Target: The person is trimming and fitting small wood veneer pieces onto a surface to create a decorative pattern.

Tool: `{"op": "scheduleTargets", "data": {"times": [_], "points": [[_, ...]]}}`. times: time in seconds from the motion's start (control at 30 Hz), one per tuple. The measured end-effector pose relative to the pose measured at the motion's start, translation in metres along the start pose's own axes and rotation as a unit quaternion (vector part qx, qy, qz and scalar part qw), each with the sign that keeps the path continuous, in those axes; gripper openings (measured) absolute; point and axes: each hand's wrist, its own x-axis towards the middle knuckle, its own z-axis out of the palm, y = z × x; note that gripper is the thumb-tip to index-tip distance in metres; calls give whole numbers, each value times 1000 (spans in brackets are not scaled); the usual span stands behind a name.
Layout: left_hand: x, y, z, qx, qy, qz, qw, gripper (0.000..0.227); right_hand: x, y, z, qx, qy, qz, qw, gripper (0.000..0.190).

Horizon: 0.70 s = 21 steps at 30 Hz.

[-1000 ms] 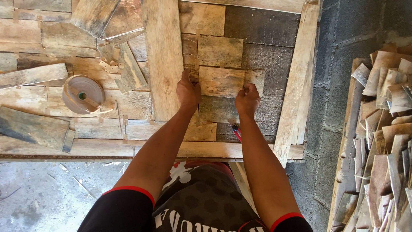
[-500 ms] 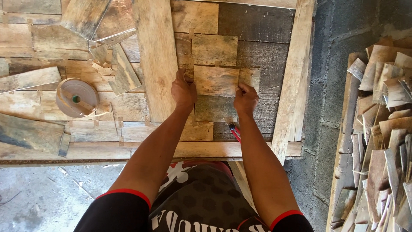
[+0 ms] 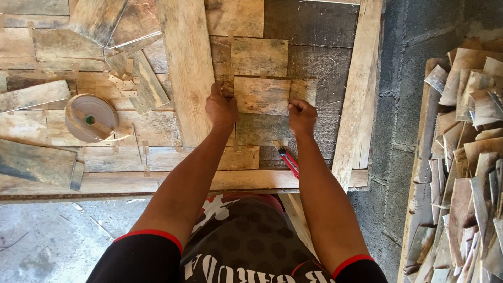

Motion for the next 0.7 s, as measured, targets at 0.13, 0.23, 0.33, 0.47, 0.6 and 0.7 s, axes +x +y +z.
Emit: {"op": "scheduleTargets", "data": {"times": [0.13,0.23,0.33,0.47,0.6,0.7], "points": [[1,-1,1,-6,4,-6,1000,57,-2,-3,-2,12,-6,6,1000,20],[1,-1,0,9,8,-1,1000,58,-5,-7,-3,9,-7,5,1000,20],[0,7,-5,-2,5,-4,1000,58,-4,-6,-3,13,-9,15,1000,21],[-1,8,-6,21,-27,-44,998,58,-4,-3,-3,7,-8,4,1000,22],[-1,4,-3,20,14,7,1000,58,-8,-8,-3,-23,-1,-29,999,22],[-1,5,-3,29,-2,-26,999,59,-8,9,4,-19,6,-61,998,24]]}}
